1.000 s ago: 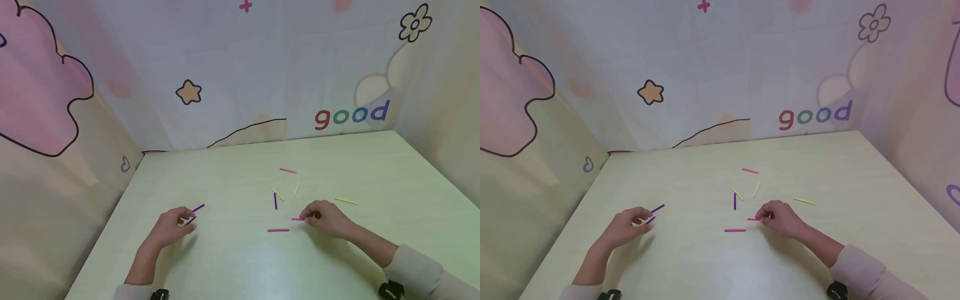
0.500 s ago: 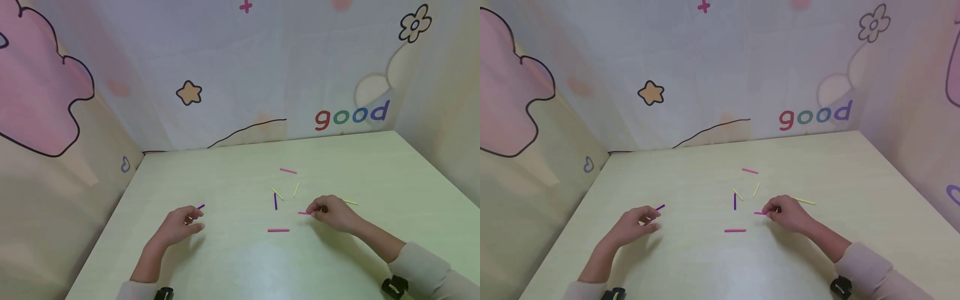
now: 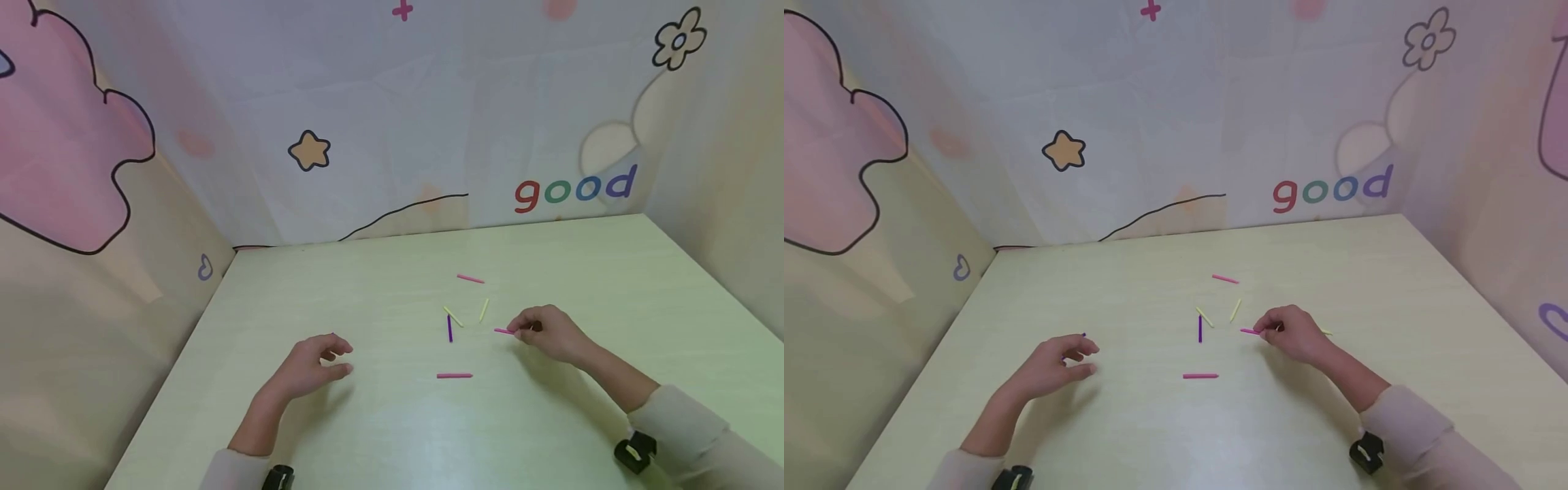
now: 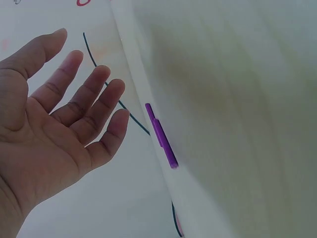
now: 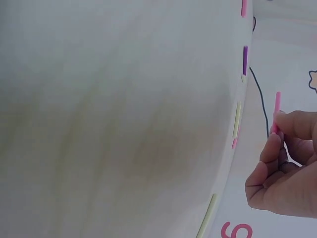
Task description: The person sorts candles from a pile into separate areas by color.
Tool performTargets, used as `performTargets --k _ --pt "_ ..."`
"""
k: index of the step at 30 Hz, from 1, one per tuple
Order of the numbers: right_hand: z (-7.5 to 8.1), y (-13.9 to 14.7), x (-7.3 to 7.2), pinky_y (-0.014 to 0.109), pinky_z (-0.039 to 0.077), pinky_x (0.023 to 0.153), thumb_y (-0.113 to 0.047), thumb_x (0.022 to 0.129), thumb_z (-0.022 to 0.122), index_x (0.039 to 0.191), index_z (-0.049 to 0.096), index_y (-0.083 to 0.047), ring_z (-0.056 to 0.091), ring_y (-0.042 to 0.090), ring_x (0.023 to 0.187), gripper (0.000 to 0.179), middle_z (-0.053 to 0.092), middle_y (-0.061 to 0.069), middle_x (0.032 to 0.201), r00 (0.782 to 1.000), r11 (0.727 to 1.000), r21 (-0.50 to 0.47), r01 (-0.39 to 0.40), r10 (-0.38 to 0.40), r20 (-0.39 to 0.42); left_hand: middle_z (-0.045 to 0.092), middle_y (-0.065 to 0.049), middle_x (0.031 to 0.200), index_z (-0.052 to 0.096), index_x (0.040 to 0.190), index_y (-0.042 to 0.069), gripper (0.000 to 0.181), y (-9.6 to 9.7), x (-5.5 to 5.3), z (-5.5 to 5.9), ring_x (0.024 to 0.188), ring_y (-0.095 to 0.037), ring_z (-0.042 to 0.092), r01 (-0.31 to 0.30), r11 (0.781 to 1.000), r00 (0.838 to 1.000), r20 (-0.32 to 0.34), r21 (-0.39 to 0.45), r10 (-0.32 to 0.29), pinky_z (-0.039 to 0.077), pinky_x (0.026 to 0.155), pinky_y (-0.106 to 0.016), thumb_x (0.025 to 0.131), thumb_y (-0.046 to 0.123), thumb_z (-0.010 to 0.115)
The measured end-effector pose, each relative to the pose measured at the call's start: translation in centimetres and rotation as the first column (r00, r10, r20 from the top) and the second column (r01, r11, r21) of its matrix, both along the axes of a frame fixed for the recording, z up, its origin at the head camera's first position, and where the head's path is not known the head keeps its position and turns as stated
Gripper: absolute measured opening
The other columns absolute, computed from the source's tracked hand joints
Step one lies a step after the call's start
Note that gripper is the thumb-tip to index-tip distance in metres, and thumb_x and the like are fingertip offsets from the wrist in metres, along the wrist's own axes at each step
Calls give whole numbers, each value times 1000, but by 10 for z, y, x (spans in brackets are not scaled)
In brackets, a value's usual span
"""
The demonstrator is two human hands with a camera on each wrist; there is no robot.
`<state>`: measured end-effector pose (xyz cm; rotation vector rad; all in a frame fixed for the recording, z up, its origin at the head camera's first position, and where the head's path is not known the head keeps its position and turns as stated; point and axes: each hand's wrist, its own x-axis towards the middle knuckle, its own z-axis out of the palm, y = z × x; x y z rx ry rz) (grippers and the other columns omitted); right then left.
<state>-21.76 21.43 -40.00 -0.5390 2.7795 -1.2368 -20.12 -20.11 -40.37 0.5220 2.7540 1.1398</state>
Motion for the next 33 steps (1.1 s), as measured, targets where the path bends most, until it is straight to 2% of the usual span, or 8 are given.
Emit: performTargets --k 4,12,19,26,33 --pt "-1 2 -7 27 43 60 4 84 59 92 67 3 50 18 70 12 62 8 81 1000 1000 2 9 -9 2 62 -4 106 64 106 7 25 6 -1 0 99 -30 57 30 999 1000 1 17 -30 45 81 -45 83 16 69" --pt "-4 6 -20 28 42 60 3 85 58 93 67 4 49 19 72 12 62 6 82 999 999 8 32 -32 -14 62 3 105 65 105 10 23 19 -3 -1 100 -28 57 72 997 997 -26 15 -72 43 80 -44 84 19 68" --pt "-4 9 -30 29 42 61 2 87 58 94 67 5 48 18 72 12 61 5 81 998 998 -4 60 -60 7 60 4 108 64 108 9 28 35 -4 0 102 -28 56 129 991 991 35 35 -130 45 79 -41 84 24 69" --pt "-4 11 -42 32 40 62 2 87 57 95 67 6 46 20 72 13 60 6 81 995 995 6 97 -97 14 60 1 113 64 111 8 31 49 -6 2 103 -29 56 184 983 983 20 26 -184 44 83 -45 84 22 68" --pt "-3 12 -53 33 41 65 1 87 57 95 66 8 49 22 76 14 61 10 84 991 991 22 133 -133 32 59 2 117 63 116 9 35 63 -10 2 107 -28 55 232 973 971 49 10 -233 44 86 -44 85 24 67"
